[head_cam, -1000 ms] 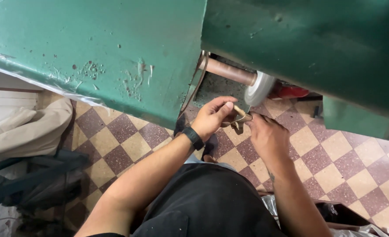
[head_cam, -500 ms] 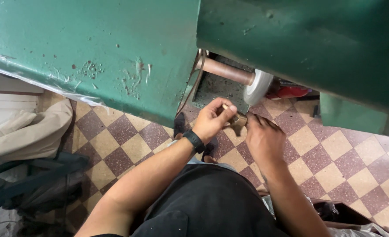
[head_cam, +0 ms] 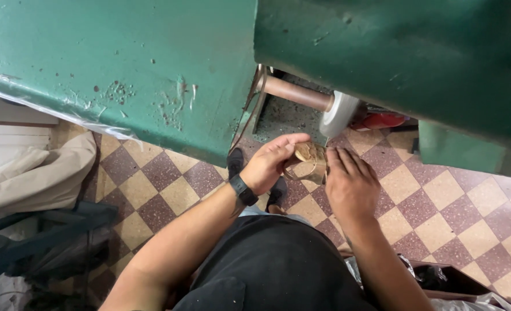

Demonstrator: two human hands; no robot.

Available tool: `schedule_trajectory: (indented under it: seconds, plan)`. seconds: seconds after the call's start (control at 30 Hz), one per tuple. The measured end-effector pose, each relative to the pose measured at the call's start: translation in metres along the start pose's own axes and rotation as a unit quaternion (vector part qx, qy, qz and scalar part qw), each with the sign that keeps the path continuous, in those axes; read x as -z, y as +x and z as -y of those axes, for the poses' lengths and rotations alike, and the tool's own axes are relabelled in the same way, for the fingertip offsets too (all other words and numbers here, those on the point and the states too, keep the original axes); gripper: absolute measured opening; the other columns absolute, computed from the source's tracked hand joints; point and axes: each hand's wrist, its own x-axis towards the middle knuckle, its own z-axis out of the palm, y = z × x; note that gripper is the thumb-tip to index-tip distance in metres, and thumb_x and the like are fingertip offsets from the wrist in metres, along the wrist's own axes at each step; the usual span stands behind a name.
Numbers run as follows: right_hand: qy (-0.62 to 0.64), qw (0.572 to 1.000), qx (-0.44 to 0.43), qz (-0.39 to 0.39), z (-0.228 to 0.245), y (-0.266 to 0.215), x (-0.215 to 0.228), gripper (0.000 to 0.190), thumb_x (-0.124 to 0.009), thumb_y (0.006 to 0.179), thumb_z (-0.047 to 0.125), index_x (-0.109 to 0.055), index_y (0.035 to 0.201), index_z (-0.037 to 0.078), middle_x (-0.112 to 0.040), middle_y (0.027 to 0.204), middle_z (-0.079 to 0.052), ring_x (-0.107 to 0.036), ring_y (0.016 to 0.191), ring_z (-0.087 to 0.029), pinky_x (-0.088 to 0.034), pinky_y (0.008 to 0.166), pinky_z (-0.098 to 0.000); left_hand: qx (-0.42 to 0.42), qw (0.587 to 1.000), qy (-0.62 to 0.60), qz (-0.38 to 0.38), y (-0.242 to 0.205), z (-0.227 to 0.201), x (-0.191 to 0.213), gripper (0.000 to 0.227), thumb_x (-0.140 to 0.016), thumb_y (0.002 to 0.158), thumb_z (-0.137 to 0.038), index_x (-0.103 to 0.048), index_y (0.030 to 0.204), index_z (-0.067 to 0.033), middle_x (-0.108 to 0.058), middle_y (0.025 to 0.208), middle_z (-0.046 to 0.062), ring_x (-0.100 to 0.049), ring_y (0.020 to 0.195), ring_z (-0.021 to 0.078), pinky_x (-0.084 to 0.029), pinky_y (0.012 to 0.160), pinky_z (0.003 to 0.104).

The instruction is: The person picks up shoe soles, inspects them, and uses a bench grinder to sand and shape the edges.

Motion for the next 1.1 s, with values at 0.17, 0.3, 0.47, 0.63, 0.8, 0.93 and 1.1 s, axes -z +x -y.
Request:
schedule_trajectory:
  seconds: [0.17, 0.3, 0.47, 0.63, 0.8, 0.93, 1.1]
  plan:
    - [0.054, 0.997, 0.012, -0.047, 0.008, 0.014, 0.025, 0.027, -0.062, 0.101, 0.013, -0.082, 0.119, 0.013, -0.08, 0.117, -0.007, -0.077, 0.106, -0.026, -0.061, 0.089, -0.0354, -0.061, 0.987, 0.089, 0.119, -0.027, -0.038, -0.025, 0.061, -0.077, 0.092, 0.006, -0.053, 0.148, 0.0028, -0.068, 0.139, 0.014, -0.071, 0.122, 0.0194, -0.061, 0.099, 0.028]
    - [0.086, 0.995, 0.009, -0.056, 0.011, 0.007, 0.027, 0.027, -0.065, 0.097, 0.01, -0.083, 0.117, 0.012, -0.079, 0.117, -0.007, -0.076, 0.106, -0.027, -0.061, 0.09, -0.037, -0.053, 0.981, 0.123, 0.141, -0.038, -0.05, -0.029, 0.05, -0.075, 0.095, 0.004, -0.054, 0.14, 0.0028, -0.062, 0.147, 0.014, -0.07, 0.124, 0.0183, -0.064, 0.091, 0.023]
    - [0.321, 0.946, -0.031, -0.043, 0.018, 0.012, 0.053, 0.032, -0.069, 0.091, 0.015, -0.084, 0.119, 0.009, -0.078, 0.117, -0.008, -0.074, 0.108, -0.029, -0.059, 0.096, -0.0398, -0.109, 0.952, 0.248, 0.143, -0.047, -0.057, -0.033, 0.046, -0.082, 0.093, -0.004, -0.061, 0.133, 0.0045, -0.061, 0.149, 0.024, -0.063, 0.133, 0.0293, -0.057, 0.106, 0.039]
    - [0.339, 0.939, -0.018, -0.059, 0.022, 0.012, 0.066, 0.017, -0.082, 0.089, 0.01, -0.087, 0.105, 0.011, -0.075, 0.098, -0.005, -0.073, 0.09, -0.026, -0.063, 0.084, -0.0385, -0.179, 0.904, 0.372, 0.109, -0.058, -0.062, -0.055, 0.042, -0.089, 0.087, -0.02, -0.072, 0.122, -0.0043, -0.073, 0.133, 0.019, -0.074, 0.12, 0.032, -0.06, 0.098, 0.04]
    - [0.354, 0.932, -0.017, -0.072, 0.034, 0.005, 0.071, 0.015, -0.084, 0.089, 0.007, -0.087, 0.103, 0.01, -0.074, 0.095, -0.005, -0.073, 0.086, -0.024, -0.065, 0.082, -0.0374, -0.237, 0.863, 0.438, 0.08, -0.067, -0.057, -0.048, 0.04, -0.092, 0.081, -0.031, -0.078, 0.113, -0.0114, -0.08, 0.118, 0.012, -0.08, 0.106, 0.0282, -0.062, 0.09, 0.036]
    - [0.395, 0.916, -0.059, -0.041, 0.043, -0.005, 0.075, 0.01, -0.083, 0.089, 0.009, -0.086, 0.099, 0.01, -0.074, 0.091, -0.003, -0.072, 0.082, -0.023, -0.065, 0.077, -0.0367, -0.254, 0.846, 0.463, 0.076, -0.077, -0.058, -0.045, 0.039, -0.092, 0.081, -0.031, -0.077, 0.111, -0.0118, -0.081, 0.106, 0.011, -0.081, 0.097, 0.0289, -0.063, 0.085, 0.038]
    - [0.491, 0.858, -0.131, 0.076, 0.046, -0.001, 0.098, 0.007, -0.079, 0.092, 0.012, -0.081, 0.094, 0.006, -0.074, 0.083, -0.005, -0.074, 0.074, -0.023, -0.063, 0.067, -0.0339, -0.263, 0.816, 0.507, 0.087, -0.089, -0.064, -0.052, 0.035, -0.089, 0.084, -0.035, -0.077, 0.109, -0.0142, -0.079, 0.096, 0.01, -0.08, 0.091, 0.0343, -0.063, 0.081, 0.043]
